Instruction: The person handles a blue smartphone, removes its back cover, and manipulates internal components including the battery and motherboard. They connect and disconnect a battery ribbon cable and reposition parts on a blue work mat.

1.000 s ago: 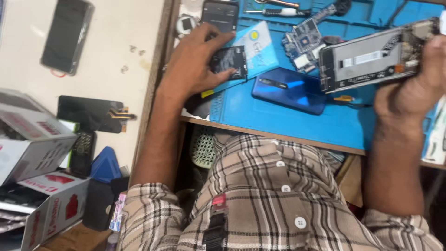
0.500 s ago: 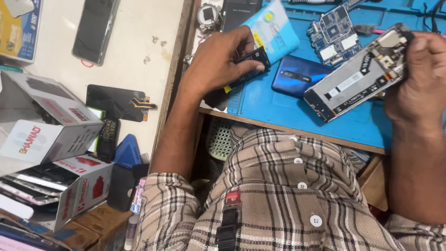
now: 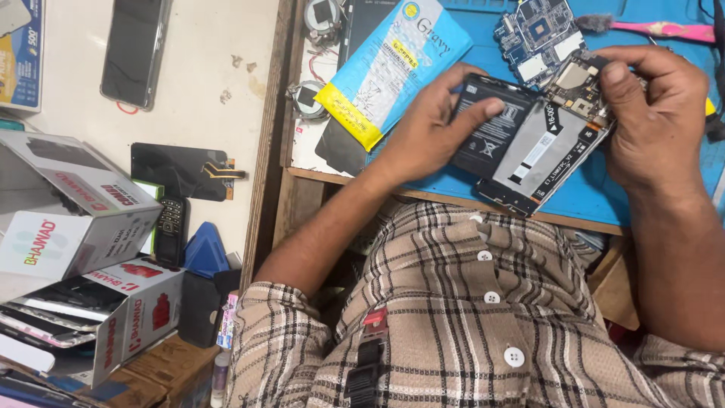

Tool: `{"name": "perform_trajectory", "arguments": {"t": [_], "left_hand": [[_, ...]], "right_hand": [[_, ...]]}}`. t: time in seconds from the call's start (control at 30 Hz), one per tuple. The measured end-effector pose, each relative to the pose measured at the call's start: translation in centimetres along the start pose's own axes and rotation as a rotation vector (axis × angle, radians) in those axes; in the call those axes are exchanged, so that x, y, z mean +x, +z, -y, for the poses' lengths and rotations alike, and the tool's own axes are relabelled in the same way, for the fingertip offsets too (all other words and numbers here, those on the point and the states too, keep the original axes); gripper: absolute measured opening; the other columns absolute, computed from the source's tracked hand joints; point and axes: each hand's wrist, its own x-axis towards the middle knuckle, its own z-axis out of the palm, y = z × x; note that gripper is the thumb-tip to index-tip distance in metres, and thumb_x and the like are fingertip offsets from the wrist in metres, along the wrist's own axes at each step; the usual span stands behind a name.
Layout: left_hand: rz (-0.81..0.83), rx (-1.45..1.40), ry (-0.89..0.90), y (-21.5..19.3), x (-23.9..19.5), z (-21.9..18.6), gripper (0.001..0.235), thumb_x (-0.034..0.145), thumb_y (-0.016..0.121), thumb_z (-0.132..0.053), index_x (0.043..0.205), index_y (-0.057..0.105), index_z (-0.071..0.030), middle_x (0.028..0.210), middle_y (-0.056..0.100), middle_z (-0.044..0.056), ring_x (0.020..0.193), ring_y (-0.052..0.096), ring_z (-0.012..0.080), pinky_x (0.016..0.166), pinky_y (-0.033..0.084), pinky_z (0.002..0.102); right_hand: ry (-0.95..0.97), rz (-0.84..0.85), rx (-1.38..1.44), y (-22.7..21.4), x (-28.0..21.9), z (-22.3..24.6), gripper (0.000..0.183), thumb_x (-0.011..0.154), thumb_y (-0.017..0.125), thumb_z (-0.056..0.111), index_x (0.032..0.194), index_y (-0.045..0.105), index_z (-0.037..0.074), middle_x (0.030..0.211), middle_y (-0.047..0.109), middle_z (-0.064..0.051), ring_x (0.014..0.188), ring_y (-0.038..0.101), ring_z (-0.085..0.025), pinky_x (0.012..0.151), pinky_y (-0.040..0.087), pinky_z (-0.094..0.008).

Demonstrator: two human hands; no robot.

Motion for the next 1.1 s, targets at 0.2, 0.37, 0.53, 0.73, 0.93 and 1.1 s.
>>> {"name": "perform_trajectory", "arguments": {"t": [0.2, 0.37, 0.53, 0.73, 0.93, 1.1], "left_hand": [[-0.084, 0.153, 0.118, 2.5, -1.3, 0.0, 0.035, 0.104, 0.073, -0.022, 0.125, 0.053, -0.003, 0.105, 0.069, 0.005, 0.096, 0.067, 0.0083, 0.084, 0.059, 0.025], [-0.069, 0.232, -0.024, 3.7, -1.7, 0.6, 0.042, 0.1, 0.069, -0.031, 0.126, 0.047, -0.006, 0.105, 0.069, 0.006, 0.092, 0.072, 0.0095, 0.076, 0.063, 0.025], [0.07, 0.17, -0.016, 4.4, -2.3, 1.9, 0.049, 0.106, 0.063, -0.039, 0.132, 0.036, -0.007, 0.112, 0.057, 0.008, 0.101, 0.067, 0.0119, 0.085, 0.064, 0.028], [0.052, 0.13, 0.117, 4.3, -2.6, 3.2, 0.04, 0.111, 0.063, -0.03, 0.134, 0.039, -0.008, 0.123, 0.051, 0.007, 0.121, 0.055, 0.0125, 0.108, 0.052, 0.03], [0.018, -0.017, 0.109, 4.4, -2.4, 3.3, 0.033, 0.111, 0.064, -0.018, 0.135, 0.045, -0.006, 0.125, 0.054, 0.006, 0.121, 0.056, 0.0111, 0.106, 0.052, 0.029], [-0.045, -0.09, 0.121, 4.2, -2.1, 3.4, 0.032, 0.108, 0.067, -0.011, 0.134, 0.049, -0.007, 0.124, 0.059, 0.005, 0.12, 0.059, 0.0097, 0.104, 0.056, 0.026]], "right_hand": [[-0.026, 0.023, -0.035, 0.8, 0.0, 0.7, 0.031, 0.117, 0.07, 0.025, 0.125, 0.067, -0.005, 0.103, 0.07, -0.002, 0.088, 0.063, -0.005, 0.081, 0.051, -0.018], [-0.022, 0.026, -0.134, 1.6, -0.3, 1.3, 0.03, 0.117, 0.07, 0.025, 0.121, 0.069, -0.005, 0.099, 0.068, -0.002, 0.085, 0.059, -0.005, 0.08, 0.048, -0.018], [-0.07, 0.072, -0.046, 2.3, -0.1, 1.6, 0.033, 0.115, 0.069, 0.03, 0.123, 0.067, -0.001, 0.106, 0.07, 0.0, 0.086, 0.062, -0.003, 0.079, 0.05, -0.016], [-0.048, 0.042, -0.109, 2.1, -0.5, 1.5, 0.031, 0.119, 0.071, 0.028, 0.126, 0.067, -0.003, 0.099, 0.066, 0.0, 0.081, 0.053, -0.002, 0.074, 0.042, -0.016], [-0.035, -0.024, -0.103, 2.7, -0.4, 2.0, 0.027, 0.108, 0.066, 0.022, 0.124, 0.059, 0.002, 0.109, 0.067, -0.001, 0.083, 0.054, -0.002, 0.072, 0.043, -0.015], [-0.185, 0.126, -0.22, 3.3, -0.2, 3.5, 0.022, 0.102, 0.067, 0.012, 0.12, 0.066, 0.0, 0.133, 0.06, -0.011, 0.122, 0.059, -0.014, 0.109, 0.048, -0.027]]}}
